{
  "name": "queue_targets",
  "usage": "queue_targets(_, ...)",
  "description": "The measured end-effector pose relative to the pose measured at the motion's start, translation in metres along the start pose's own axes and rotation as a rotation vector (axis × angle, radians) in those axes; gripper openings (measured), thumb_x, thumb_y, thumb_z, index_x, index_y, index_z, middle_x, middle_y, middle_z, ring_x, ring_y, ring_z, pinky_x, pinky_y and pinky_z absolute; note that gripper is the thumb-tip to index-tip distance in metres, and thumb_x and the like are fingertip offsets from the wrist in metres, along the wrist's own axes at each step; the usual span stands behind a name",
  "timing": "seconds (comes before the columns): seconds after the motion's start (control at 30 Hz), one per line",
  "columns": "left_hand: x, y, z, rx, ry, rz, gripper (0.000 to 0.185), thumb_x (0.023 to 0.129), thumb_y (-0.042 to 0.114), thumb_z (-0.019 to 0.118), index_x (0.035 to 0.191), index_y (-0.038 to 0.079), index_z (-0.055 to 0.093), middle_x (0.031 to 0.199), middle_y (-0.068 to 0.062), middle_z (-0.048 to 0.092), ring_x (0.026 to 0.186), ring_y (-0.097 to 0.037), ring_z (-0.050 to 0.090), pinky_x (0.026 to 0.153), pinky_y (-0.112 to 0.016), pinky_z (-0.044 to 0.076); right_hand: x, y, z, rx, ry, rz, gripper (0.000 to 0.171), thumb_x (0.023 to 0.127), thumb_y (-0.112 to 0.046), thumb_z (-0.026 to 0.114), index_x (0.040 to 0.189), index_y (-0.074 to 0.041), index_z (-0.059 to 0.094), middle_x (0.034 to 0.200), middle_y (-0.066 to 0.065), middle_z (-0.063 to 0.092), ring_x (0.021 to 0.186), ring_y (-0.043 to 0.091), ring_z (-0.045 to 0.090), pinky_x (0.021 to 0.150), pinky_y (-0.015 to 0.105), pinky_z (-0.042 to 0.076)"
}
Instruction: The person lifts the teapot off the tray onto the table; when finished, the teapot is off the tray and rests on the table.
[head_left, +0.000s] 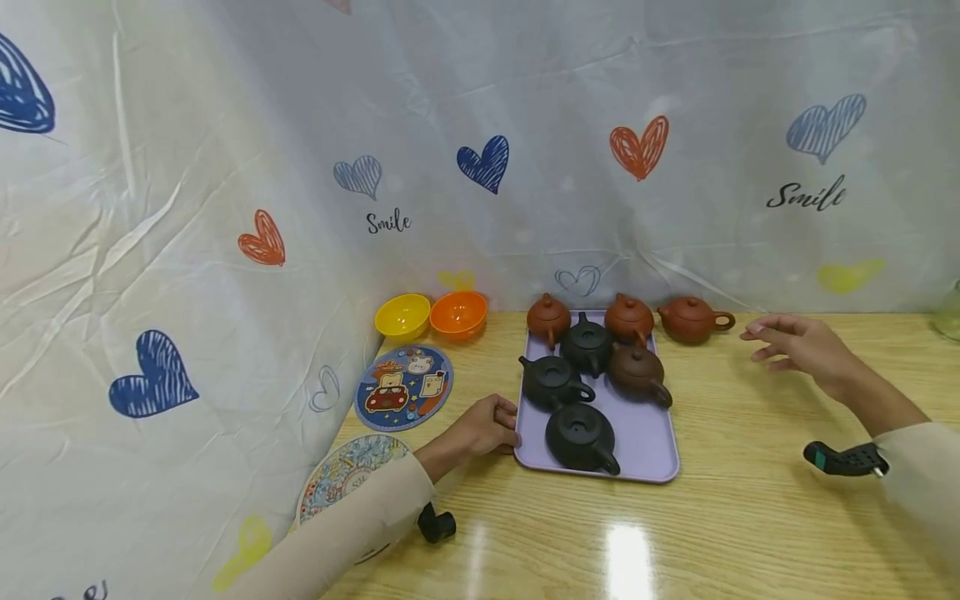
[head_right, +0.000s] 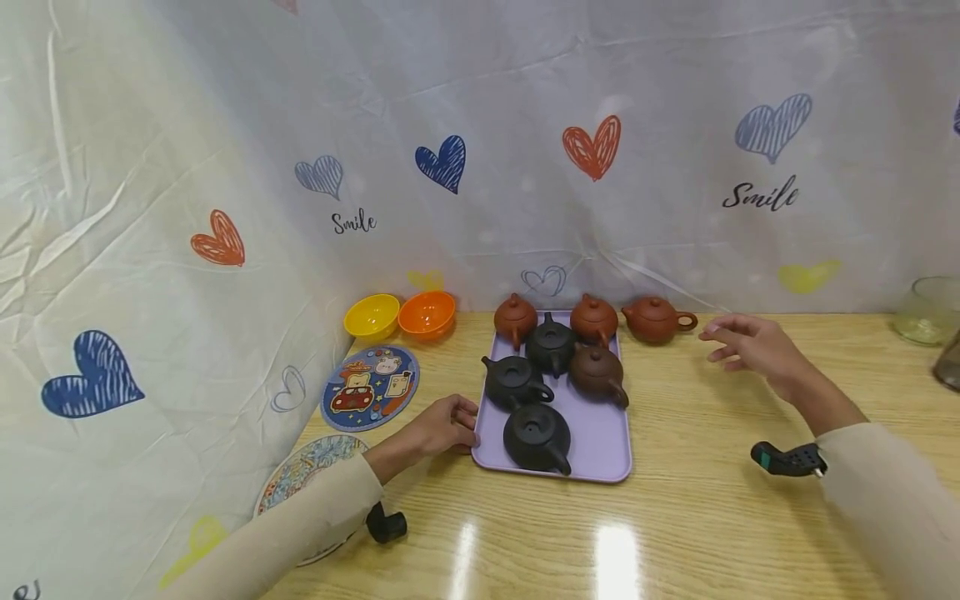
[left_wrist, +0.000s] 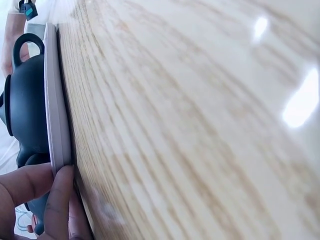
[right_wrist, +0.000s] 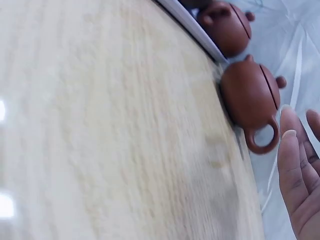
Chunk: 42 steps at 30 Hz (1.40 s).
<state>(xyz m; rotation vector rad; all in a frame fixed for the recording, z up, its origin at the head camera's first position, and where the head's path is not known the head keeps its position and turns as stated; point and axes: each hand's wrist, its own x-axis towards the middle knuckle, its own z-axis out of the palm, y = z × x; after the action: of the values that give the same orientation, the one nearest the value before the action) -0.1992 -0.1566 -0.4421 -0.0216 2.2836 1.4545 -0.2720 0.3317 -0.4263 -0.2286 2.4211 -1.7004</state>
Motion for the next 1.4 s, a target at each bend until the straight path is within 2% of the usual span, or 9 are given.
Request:
queue_targets(0.13, -0.001, 0.001, 0.000, 0.002, 0.001, 0.000, 0.048, 0.081, -0.007, 0.074, 0.124, -0.004, 0.052, 0.102, -0.014, 0.057, 0.081, -0.020, 0.060, 0.075, -0.034, 0.063, -0.007, -0.004, 0.011, -0.036, -0.015, 0.001, 0.021, 0.106, -0.025, 0.052, 0.119, -0.017, 0.065, 0.103, -0.024, 0.068, 0.087, 0.005, 0.068, 0.071, 0.026, 0.060)
queue_targets(0.4, 0.000, 0.002, -0.002, 0.018, 0.007, 0.003, 0.049, 0.080, -0.004, 0.075, 0.124, -0.003, 0.054, 0.105, -0.014, 0.057, 0.084, -0.019, 0.059, 0.076, -0.033, 0.063, -0.018, -0.016, 0.041, -0.059, -0.075, 0.006, 0.032, 0.106, -0.030, 0.052, 0.123, -0.005, 0.060, 0.105, -0.021, 0.068, 0.087, 0.009, 0.068, 0.071, 0.030, 0.060)
queue_targets(0.63, 0.002, 0.001, -0.003, 0.029, 0.005, 0.003, 0.048, 0.080, -0.002, 0.076, 0.123, -0.002, 0.054, 0.104, -0.013, 0.058, 0.085, -0.019, 0.058, 0.076, -0.031, 0.062, -0.024, -0.021, 0.067, -0.026, -0.133, 0.049, 0.036, 0.104, -0.034, 0.054, 0.122, -0.003, 0.059, 0.106, -0.017, 0.069, 0.087, 0.012, 0.067, 0.073, 0.033, 0.061)
queue_targets(0.8, 0.001, 0.002, -0.002, 0.015, -0.004, -0.004, 0.048, 0.081, -0.004, 0.075, 0.123, -0.003, 0.053, 0.103, -0.013, 0.058, 0.084, -0.019, 0.059, 0.076, -0.032, 0.062, -0.029, -0.023, 0.086, -0.023, -0.134, 0.070, 0.036, 0.103, -0.033, 0.057, 0.120, -0.002, 0.060, 0.105, -0.012, 0.069, 0.085, 0.013, 0.066, 0.070, 0.033, 0.060)
queue_targets(1.07, -0.001, 0.004, -0.003, 0.020, -0.007, -0.006, 0.047, 0.082, -0.004, 0.075, 0.123, -0.003, 0.053, 0.104, -0.013, 0.057, 0.085, -0.019, 0.059, 0.077, -0.033, 0.062, -0.034, -0.025, 0.115, -0.031, -0.114, 0.105, 0.044, 0.099, -0.034, 0.063, 0.124, 0.003, 0.059, 0.117, 0.013, 0.062, 0.080, 0.017, 0.067, 0.062, 0.031, 0.057)
queue_targets(1.4, -0.002, 0.002, -0.002, 0.022, -0.003, -0.013, 0.048, 0.082, -0.004, 0.075, 0.125, -0.003, 0.053, 0.104, -0.013, 0.058, 0.084, -0.019, 0.059, 0.078, -0.033, 0.063, -0.029, -0.026, 0.133, -0.076, -0.089, 0.117, 0.049, 0.095, -0.038, 0.069, 0.123, 0.002, 0.061, 0.105, 0.009, 0.062, 0.074, 0.018, 0.065, 0.060, 0.029, 0.056)
